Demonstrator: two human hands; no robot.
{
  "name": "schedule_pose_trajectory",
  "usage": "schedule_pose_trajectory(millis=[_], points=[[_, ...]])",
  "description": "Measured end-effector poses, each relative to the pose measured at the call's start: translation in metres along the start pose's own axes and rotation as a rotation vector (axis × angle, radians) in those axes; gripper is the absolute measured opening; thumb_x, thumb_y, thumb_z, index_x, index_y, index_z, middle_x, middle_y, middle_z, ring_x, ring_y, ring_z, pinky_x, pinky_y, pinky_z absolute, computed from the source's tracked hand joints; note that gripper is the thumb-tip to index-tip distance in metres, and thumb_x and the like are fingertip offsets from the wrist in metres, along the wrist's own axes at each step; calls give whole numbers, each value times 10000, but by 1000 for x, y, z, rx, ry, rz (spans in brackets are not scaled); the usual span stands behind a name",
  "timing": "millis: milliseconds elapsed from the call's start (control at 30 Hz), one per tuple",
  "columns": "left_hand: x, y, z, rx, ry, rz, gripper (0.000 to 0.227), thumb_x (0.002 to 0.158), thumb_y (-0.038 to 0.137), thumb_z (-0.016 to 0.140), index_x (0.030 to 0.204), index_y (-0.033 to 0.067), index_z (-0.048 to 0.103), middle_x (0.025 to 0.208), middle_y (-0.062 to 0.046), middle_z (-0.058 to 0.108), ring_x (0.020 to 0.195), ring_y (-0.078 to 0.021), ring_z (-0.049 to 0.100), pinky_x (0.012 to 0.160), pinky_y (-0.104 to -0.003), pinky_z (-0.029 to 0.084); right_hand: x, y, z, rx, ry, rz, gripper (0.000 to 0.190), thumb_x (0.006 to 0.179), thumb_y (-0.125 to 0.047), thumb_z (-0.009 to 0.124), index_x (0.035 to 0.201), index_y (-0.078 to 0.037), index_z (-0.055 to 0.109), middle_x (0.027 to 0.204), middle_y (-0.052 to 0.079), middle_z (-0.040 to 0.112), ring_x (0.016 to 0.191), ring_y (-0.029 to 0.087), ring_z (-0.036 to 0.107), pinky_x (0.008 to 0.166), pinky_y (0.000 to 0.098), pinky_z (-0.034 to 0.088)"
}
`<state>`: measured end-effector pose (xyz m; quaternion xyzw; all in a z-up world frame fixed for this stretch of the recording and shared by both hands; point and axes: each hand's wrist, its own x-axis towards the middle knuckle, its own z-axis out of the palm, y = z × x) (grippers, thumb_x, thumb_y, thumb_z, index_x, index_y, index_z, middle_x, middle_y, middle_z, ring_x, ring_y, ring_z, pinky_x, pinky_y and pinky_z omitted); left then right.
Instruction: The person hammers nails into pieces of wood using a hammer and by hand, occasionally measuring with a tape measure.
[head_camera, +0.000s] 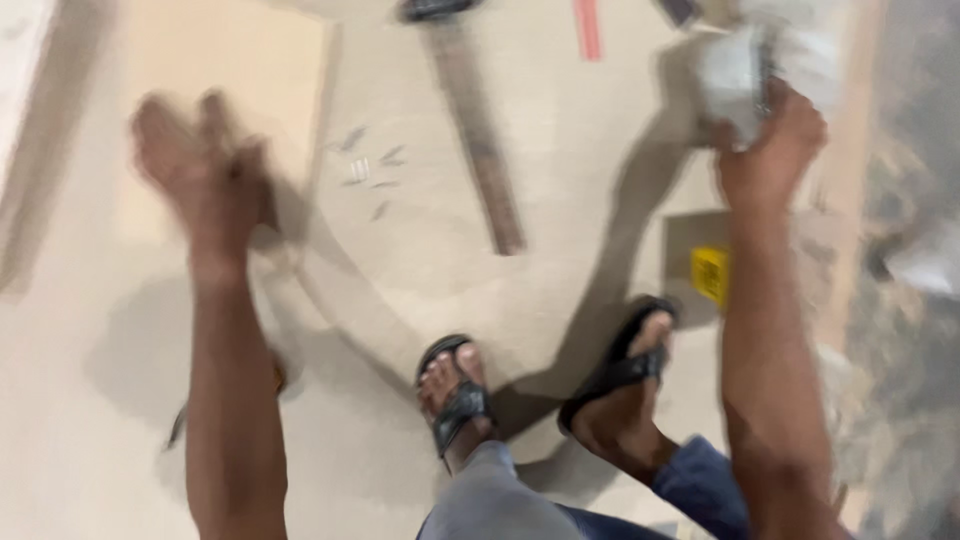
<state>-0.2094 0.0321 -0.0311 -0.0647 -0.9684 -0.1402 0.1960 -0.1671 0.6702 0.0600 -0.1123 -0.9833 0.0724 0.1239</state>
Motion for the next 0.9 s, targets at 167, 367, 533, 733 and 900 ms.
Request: schedule_pose_trajectory(millis=[167,367,533,733,900], points=[[-47,5,10,-91,-188,-254,678,1020,447,699,1590,147,486,1598,-291,336,1477,-493,272,1189,-673,210,13,-15,25,-135,9,-254,93,914,-53,673,989,-2,695,911,210,698,894,408,680,783,484,553],[-80,88,-3,-107,-94,-515,803,1059,508,596,1647,54,293,1681,-313,118,1562,-488,92,1245,-673,70,-53,-122,21,-16,-85,-347,43,956,-55,721,928,-24,724,833,223,692,722,390,683,629,482,531],[-73,123,0,-111,-199,-720,908,1024,508,570,1628,-28,155,1658,-353,-23,1548,-491,-74,1200,-718,-53,-41,-218,25,97,-71,-386,139,960,-104,727,859,-22,678,764,232,666,718,441,663,650,522,525],[-71,124,8,-88,-182,-749,899,1025,507,554,1629,-18,142,1659,-353,-30,1547,-487,-86,1194,-723,-58,46,-206,23,389,-323,-188,190,1016,-162,638,1118,-17,706,922,186,709,858,348,747,785,455,578],[-75,133,-2,-144,-179,-723,917,993,502,571,1621,-13,145,1658,-351,-17,1551,-482,-82,1188,-728,-68,73,-195,54,-98,-391,-489,469,779,-138,837,1129,90,622,1005,344,663,917,498,658,794,521,538]])
